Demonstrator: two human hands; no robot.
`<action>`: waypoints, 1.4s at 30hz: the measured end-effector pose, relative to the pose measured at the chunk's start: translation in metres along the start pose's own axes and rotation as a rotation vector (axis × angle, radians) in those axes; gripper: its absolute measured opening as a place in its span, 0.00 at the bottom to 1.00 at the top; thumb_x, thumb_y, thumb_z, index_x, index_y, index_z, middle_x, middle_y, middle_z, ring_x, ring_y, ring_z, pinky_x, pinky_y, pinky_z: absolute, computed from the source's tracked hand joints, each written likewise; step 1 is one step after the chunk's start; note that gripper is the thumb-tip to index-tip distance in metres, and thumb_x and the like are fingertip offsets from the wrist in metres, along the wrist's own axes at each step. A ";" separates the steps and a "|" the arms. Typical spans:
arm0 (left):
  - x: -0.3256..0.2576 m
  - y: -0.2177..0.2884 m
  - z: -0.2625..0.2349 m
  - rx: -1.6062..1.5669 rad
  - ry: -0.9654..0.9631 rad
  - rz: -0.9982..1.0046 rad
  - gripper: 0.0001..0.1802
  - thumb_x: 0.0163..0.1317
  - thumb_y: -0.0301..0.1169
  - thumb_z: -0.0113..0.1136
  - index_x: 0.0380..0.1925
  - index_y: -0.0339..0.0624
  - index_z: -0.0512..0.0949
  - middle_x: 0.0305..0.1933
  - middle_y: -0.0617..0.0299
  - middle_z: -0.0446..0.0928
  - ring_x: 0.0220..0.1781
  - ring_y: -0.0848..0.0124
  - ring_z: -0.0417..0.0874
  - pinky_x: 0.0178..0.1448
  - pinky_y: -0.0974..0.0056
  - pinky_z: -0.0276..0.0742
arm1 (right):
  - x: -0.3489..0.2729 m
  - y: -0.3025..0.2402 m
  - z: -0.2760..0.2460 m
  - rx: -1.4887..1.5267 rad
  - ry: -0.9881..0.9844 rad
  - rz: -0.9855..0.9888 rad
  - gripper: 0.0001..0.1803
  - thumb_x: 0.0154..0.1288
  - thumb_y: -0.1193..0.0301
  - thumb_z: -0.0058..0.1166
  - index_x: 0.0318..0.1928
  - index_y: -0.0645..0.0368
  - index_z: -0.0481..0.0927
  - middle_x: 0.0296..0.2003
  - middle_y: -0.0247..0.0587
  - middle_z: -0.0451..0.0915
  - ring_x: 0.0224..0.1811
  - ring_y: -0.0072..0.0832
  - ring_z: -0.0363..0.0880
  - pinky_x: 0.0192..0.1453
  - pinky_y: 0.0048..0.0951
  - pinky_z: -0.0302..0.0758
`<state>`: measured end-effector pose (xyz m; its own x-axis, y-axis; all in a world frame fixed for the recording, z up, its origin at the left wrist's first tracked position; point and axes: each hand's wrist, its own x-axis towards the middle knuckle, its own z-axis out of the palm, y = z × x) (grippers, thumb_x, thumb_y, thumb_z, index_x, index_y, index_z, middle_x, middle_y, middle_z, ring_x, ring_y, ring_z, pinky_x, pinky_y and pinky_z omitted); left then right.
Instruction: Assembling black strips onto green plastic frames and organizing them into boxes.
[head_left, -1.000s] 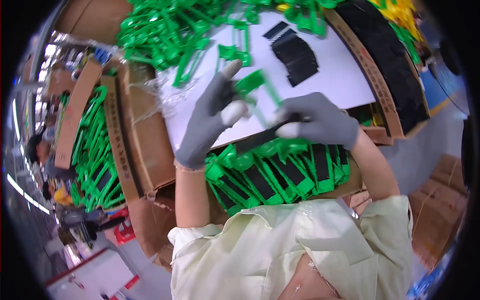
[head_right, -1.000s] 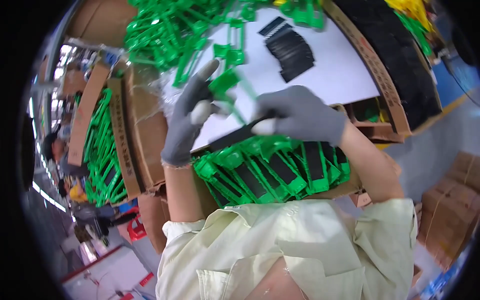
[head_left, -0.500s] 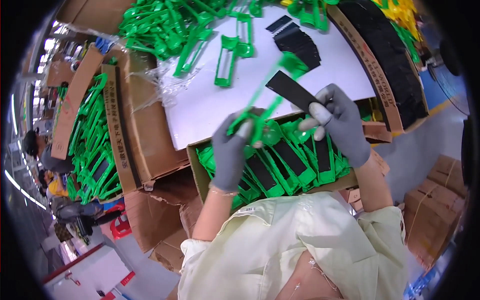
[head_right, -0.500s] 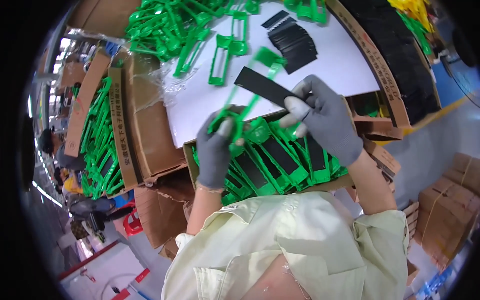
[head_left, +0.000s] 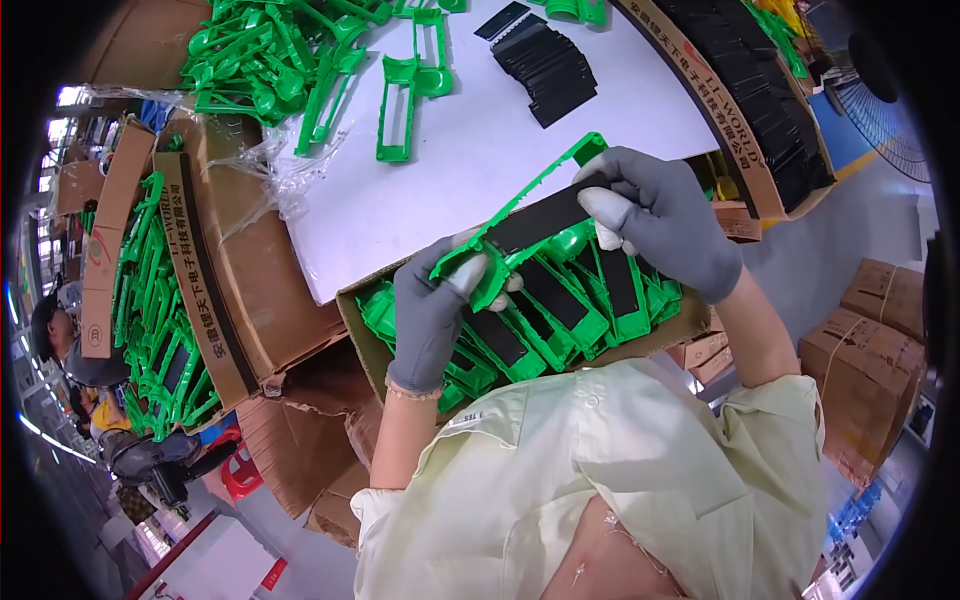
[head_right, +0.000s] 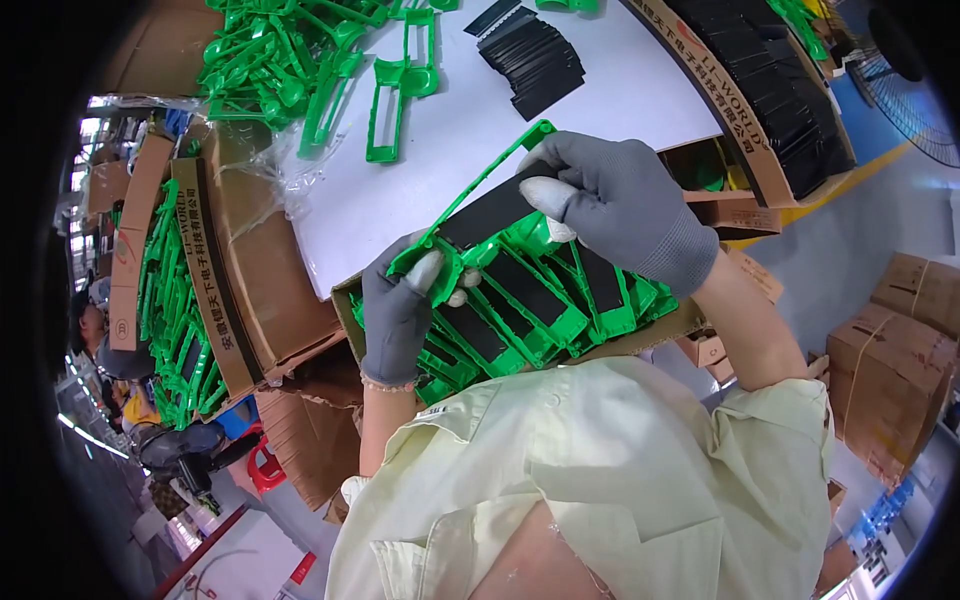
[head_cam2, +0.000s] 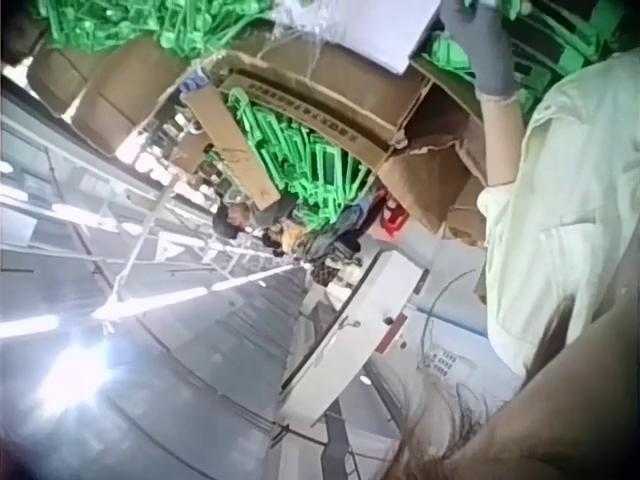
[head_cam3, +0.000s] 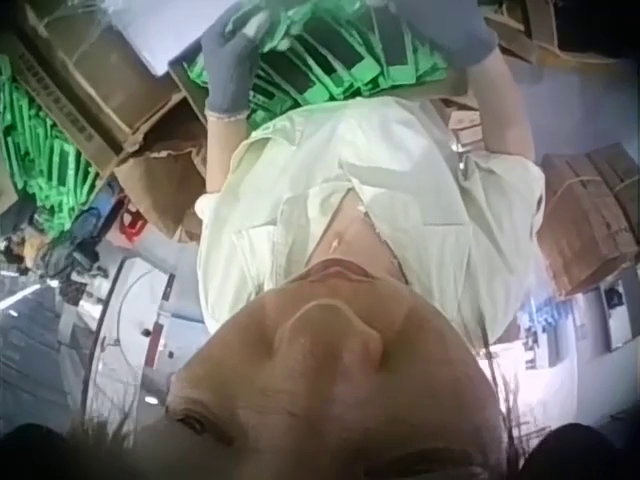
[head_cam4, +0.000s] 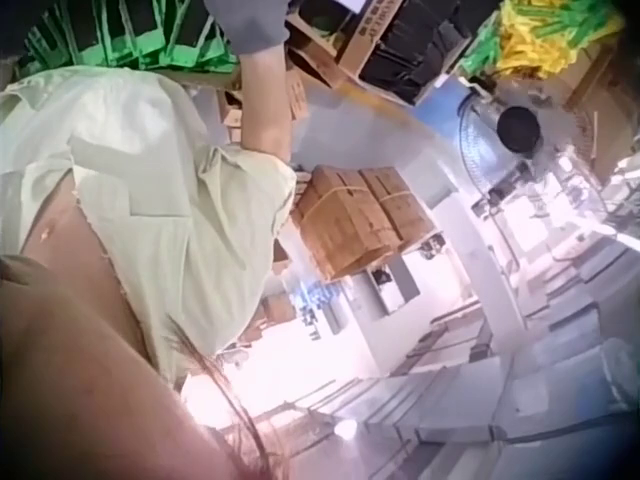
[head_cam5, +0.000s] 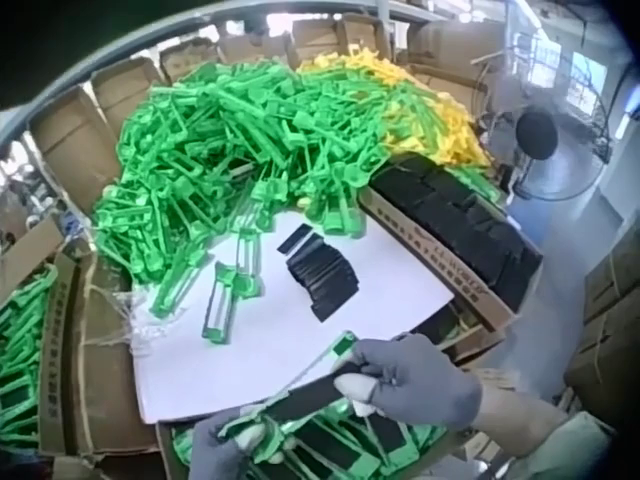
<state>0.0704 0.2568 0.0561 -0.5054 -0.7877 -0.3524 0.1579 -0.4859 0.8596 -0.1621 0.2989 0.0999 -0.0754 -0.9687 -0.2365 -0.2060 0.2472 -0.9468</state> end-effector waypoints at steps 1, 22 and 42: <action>0.000 0.000 0.000 0.002 -0.007 0.002 0.14 0.64 0.25 0.51 0.47 0.28 0.73 0.35 0.53 0.78 0.35 0.62 0.83 0.31 0.69 0.78 | 0.000 0.000 0.000 0.000 0.002 0.005 0.11 0.65 0.71 0.51 0.44 0.65 0.75 0.19 0.29 0.73 0.17 0.10 0.66 0.20 0.14 0.62; 0.009 -0.003 0.033 0.133 0.034 -0.045 0.14 0.60 0.30 0.60 0.44 0.33 0.75 0.39 0.60 0.79 0.35 0.75 0.80 0.36 0.69 0.79 | 0.001 0.025 0.011 -0.493 -0.126 -0.369 0.13 0.54 0.60 0.63 0.34 0.55 0.80 0.21 0.36 0.76 0.24 0.29 0.76 0.29 0.29 0.69; 0.008 -0.006 0.037 0.206 0.108 0.044 0.10 0.57 0.21 0.62 0.39 0.31 0.76 0.32 0.56 0.79 0.30 0.72 0.81 0.30 0.71 0.77 | -0.006 0.021 0.008 -0.289 -0.135 -0.205 0.15 0.53 0.63 0.62 0.39 0.56 0.80 0.22 0.35 0.78 0.23 0.22 0.76 0.30 0.27 0.70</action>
<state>0.0336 0.2673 0.0616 -0.4061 -0.8480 -0.3406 -0.0040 -0.3710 0.9286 -0.1584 0.3100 0.0795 0.1215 -0.9882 -0.0935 -0.4716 0.0254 -0.8814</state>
